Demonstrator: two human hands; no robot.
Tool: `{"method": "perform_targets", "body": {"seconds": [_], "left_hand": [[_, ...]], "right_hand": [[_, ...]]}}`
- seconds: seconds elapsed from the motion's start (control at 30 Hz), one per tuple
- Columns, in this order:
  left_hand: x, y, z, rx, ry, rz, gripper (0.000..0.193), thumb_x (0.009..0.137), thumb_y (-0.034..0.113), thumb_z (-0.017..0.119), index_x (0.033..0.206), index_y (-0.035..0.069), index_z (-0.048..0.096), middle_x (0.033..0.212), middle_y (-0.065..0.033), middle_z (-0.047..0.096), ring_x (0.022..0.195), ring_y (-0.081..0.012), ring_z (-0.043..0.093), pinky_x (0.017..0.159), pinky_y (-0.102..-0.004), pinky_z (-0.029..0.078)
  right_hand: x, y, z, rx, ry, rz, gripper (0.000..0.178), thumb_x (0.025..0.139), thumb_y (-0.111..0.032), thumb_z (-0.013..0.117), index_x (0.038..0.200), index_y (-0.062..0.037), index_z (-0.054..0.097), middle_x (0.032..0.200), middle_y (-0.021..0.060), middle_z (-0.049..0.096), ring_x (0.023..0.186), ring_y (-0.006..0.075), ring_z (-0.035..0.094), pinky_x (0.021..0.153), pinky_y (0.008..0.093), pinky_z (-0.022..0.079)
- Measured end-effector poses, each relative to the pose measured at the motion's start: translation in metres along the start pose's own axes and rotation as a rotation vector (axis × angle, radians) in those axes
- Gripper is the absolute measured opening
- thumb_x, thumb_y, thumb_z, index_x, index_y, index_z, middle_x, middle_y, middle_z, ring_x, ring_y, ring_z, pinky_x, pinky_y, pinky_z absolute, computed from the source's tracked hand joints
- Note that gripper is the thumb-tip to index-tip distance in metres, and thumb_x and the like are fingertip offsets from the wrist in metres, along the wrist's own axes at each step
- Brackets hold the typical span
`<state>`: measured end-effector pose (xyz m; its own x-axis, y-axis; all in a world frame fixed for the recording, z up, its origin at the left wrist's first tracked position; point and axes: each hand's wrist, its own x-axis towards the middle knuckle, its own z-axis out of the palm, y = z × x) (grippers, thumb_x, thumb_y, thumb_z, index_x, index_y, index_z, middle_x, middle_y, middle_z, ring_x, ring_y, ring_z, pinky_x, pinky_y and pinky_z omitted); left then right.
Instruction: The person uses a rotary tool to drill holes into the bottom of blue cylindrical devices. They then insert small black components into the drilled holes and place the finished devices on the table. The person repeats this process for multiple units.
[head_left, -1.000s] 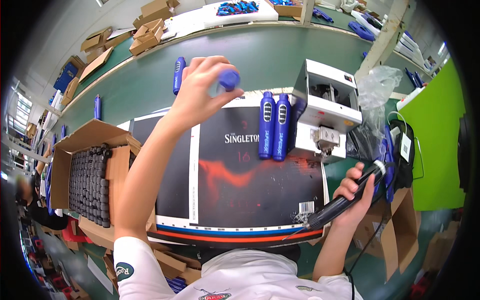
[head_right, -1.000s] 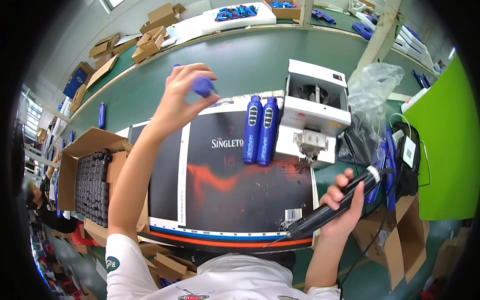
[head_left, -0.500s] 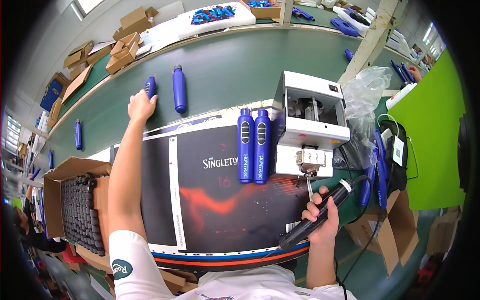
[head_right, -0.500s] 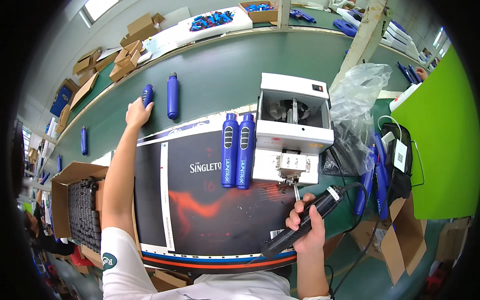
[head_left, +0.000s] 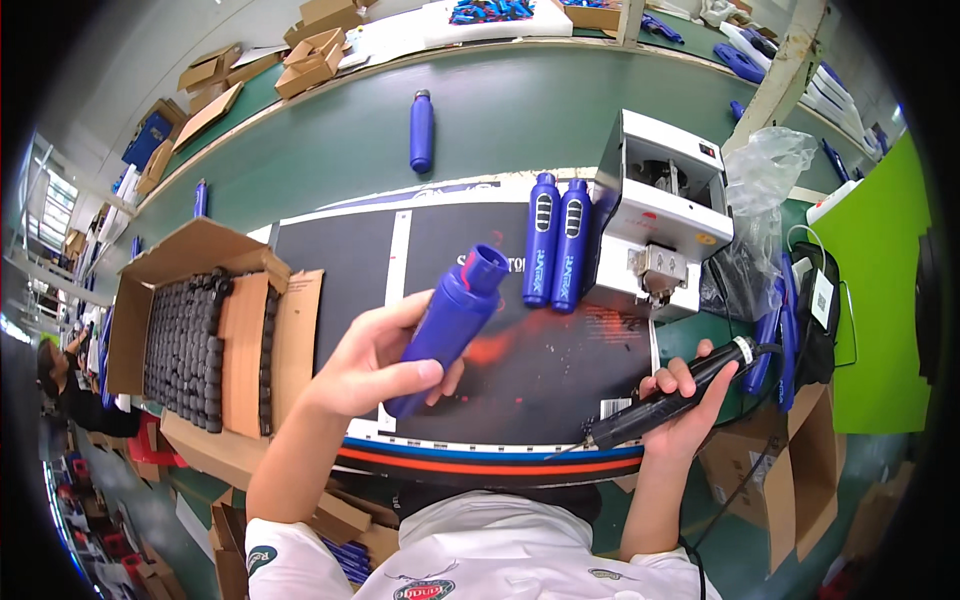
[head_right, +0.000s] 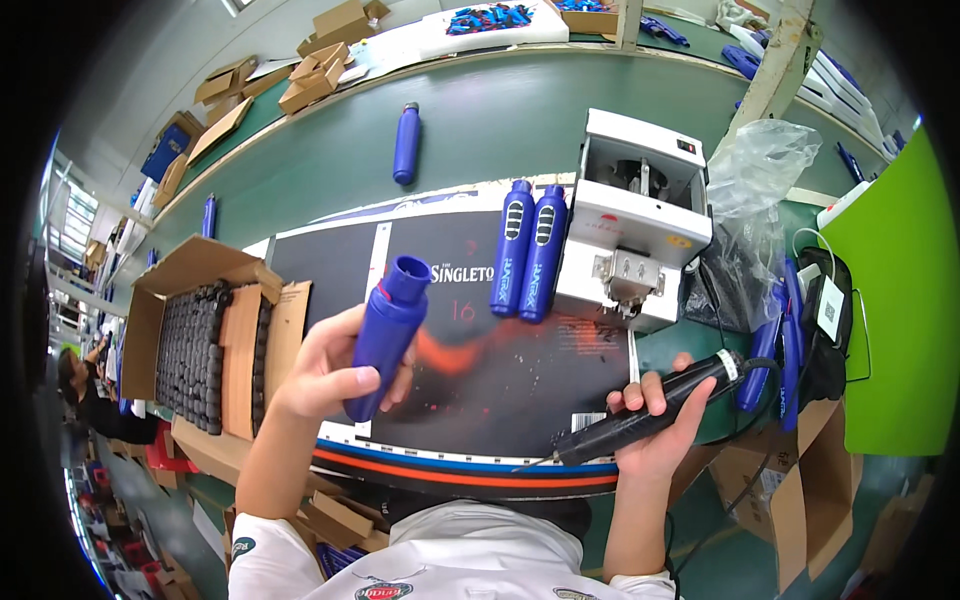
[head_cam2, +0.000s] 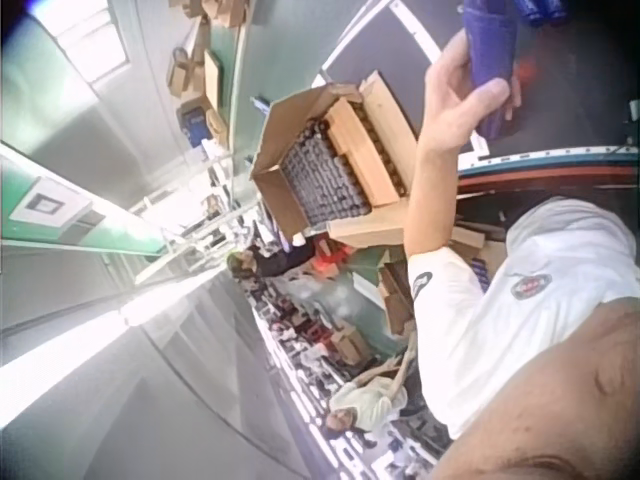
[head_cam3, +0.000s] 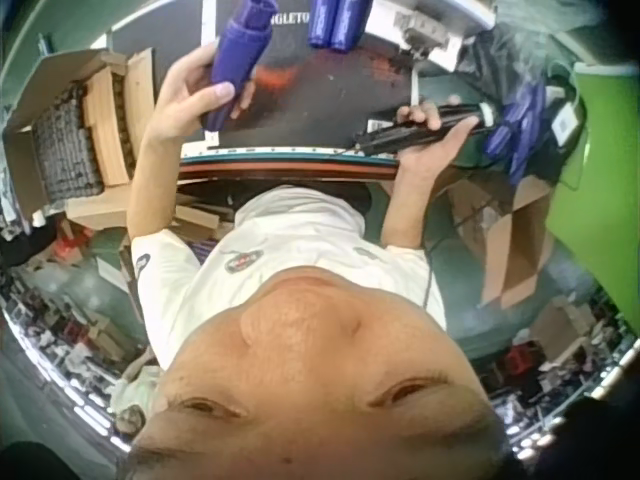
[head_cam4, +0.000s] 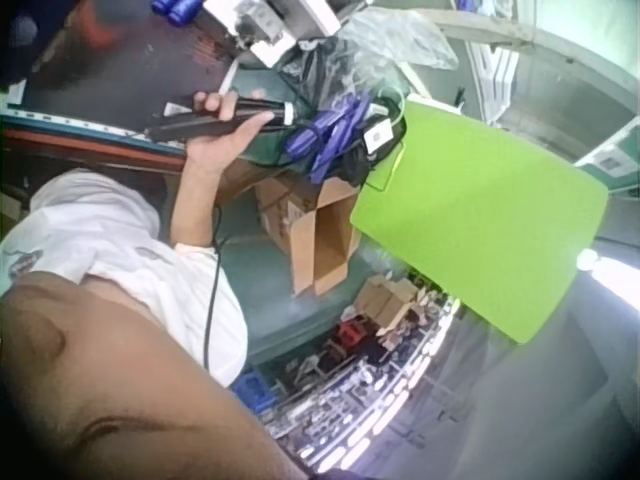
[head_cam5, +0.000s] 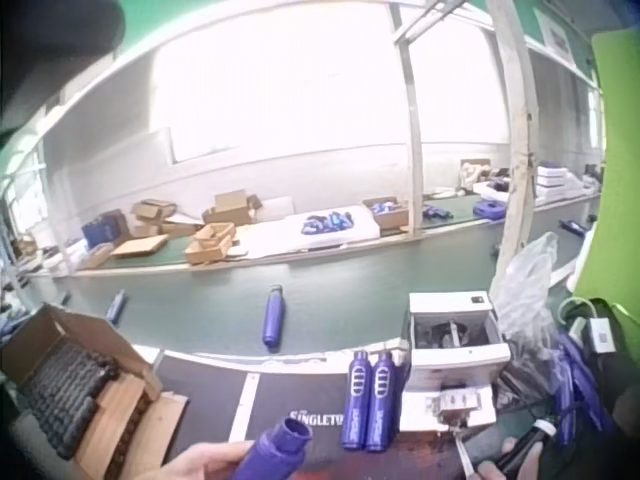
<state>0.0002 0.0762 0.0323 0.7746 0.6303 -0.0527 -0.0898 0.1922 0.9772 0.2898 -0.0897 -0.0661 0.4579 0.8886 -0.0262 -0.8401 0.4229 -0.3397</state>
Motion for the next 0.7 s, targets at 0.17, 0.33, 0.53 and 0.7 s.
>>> {"method": "perform_targets", "body": {"seconds": [0.17,0.33,0.53,0.7], "left_hand": [[-0.022,-0.011,0.009,-0.136,-0.099,0.055,0.056,0.091,0.015,0.066,0.139,-0.007,0.047,0.105,-0.0113,0.064,0.083,-0.0136,0.062,0.072,-0.0288,0.052],[-0.025,-0.03,0.027,0.997,0.167,0.312,0.052,0.085,0.004,0.068,0.136,0.007,0.057,0.105,-0.0128,0.06,0.089,-0.023,0.065,0.076,-0.0346,0.053],[-0.015,-0.062,0.039,1.305,0.233,0.408,0.057,0.077,0.006,0.076,0.132,0.016,0.063,0.11,-0.014,0.056,0.089,-0.0294,0.062,0.074,-0.0398,0.053],[-0.004,-0.069,0.037,1.403,0.138,0.447,0.053,0.074,0.009,0.077,0.126,0.009,0.066,0.11,-0.0148,0.058,0.095,-0.0307,0.06,0.081,-0.0412,0.049]], "right_hand": [[-0.008,-0.02,0.005,0.017,-0.154,-0.042,0.042,0.103,-0.051,0.047,0.124,-0.0142,0.046,0.069,-0.0014,0.045,0.06,0.0116,0.051,0.076,0.0389,0.055],[-0.003,-0.053,0.031,-0.071,-0.297,-0.225,0.056,0.101,-0.036,0.06,0.142,-0.0036,0.039,0.087,0.0026,0.046,0.079,0.0125,0.048,0.088,0.0302,0.045],[0.012,-0.074,0.069,-0.25,-0.368,-0.413,0.047,0.096,-0.037,0.067,0.129,-0.0077,0.05,0.087,0.0023,0.05,0.079,0.0132,0.052,0.097,0.0344,0.045],[0.037,-0.084,0.094,-0.455,-0.529,-0.514,0.039,0.105,-0.046,0.046,0.128,-0.0146,0.051,0.076,0.0002,0.049,0.066,0.0113,0.045,0.071,0.0312,0.04]]}}
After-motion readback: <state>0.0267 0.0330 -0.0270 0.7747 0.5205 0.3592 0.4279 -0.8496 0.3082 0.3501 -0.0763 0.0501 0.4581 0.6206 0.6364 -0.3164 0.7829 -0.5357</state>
